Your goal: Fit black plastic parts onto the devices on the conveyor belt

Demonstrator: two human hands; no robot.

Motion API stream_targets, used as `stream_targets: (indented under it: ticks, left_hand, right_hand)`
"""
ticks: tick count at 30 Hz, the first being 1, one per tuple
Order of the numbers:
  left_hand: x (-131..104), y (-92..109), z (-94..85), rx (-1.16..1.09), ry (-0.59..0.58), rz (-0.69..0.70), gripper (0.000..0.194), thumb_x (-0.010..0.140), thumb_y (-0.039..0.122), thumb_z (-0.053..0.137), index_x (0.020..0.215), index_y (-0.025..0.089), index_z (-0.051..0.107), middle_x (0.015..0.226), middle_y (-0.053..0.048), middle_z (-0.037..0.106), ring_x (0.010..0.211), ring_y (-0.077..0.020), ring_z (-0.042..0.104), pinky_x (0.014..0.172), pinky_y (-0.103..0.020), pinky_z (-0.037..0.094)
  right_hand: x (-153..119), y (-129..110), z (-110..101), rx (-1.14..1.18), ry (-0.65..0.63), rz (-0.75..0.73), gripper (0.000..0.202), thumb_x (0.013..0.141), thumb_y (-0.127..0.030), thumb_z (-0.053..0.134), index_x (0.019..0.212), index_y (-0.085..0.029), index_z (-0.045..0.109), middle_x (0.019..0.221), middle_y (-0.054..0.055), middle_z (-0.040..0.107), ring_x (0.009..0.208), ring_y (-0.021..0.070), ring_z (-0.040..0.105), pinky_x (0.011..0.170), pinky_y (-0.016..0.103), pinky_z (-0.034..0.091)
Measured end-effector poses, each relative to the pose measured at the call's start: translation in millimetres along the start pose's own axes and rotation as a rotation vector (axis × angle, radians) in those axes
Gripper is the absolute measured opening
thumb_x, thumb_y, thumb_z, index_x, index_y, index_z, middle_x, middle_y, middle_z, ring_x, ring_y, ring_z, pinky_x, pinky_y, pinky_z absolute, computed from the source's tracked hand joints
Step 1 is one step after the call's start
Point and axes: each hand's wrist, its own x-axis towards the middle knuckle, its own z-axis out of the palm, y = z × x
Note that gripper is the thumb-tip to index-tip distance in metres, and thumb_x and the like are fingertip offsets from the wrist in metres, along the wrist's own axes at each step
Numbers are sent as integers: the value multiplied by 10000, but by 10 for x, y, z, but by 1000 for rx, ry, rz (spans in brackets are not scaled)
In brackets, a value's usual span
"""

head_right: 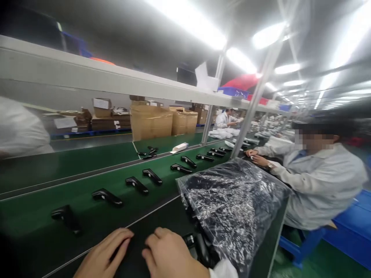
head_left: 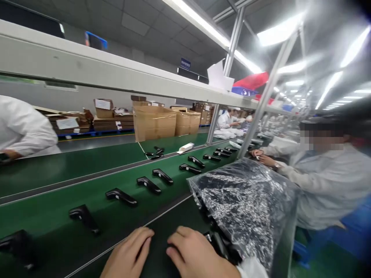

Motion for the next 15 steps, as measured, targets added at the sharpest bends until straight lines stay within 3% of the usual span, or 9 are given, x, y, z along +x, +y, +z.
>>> stream_targets:
  ticks: [2, 4, 7, 10, 13, 15]
  left_hand:
    - [523, 219, 255, 37, -103, 162, 271, 981, 288, 397, 1121, 275, 628, 1138, -30, 674, 1059, -181, 635, 907, -260, 509]
    - [1033, 403, 562, 100, -154, 233, 307, 985, 248, 351, 1106, 238, 633, 1123, -47, 670, 1040, -195, 623, 900, -312, 500]
    - [1613, 588, 997, 104, -163, 266, 320, 974, 245, 364, 1144, 215, 634, 1155, -73, 660, 1059, -237, 592, 907, -385, 472]
    - [1922, 718, 1289, 80, -127, 256, 391, 999, 288, 315, 1294, 200, 556, 1262, -98, 609, 1140, -258, 526, 939, -418, 436]
    - [2056, 836, 1450, 45, -88, 219, 476, 1010, 362, 286, 1418, 171, 442, 1366, -131, 545, 1229, -302, 440, 1002, -487, 374]
    - [2094, 895, 1510, 15, -88, 200, 505, 1010, 405, 282, 1434, 174, 429, 1407, -132, 524, 1250, -323, 412, 1026, -532, 338]
  right_hand:
    - [-437, 284, 25, -48, 97, 237, 285, 953, -271, 420, 1097, -233, 664, 1015, 71, 675, 900, 233, 667, 741, 304, 546]
    - [-725, 566, 163, -123, 206, 433, 366, 958, -288, 391, 1209, -183, 635, 1143, 123, 663, 1003, 272, 660, 792, 341, 560]
    - [-921, 861, 425, -259, 310, 551, 461, 947, -395, 419, 1301, -161, 602, 1334, 144, 583, 1186, 361, 579, 935, 472, 525]
    - [-913, 956, 540, -358, 406, 572, 539, 936, -485, 436, 1390, -212, 531, 1471, 103, 453, 1329, 405, 436, 1067, 596, 384]
    - [-780, 989, 467, -439, 471, 617, 654, 923, -585, 413, 1462, -213, 437, 1542, 124, 331, 1402, 446, 293, 1088, 684, 257]
    - [-665, 1038, 384, -500, 479, 647, 732, 898, -657, 400, 1474, -206, 415, 1539, 166, 324, 1401, 494, 246, 1052, 752, 188]
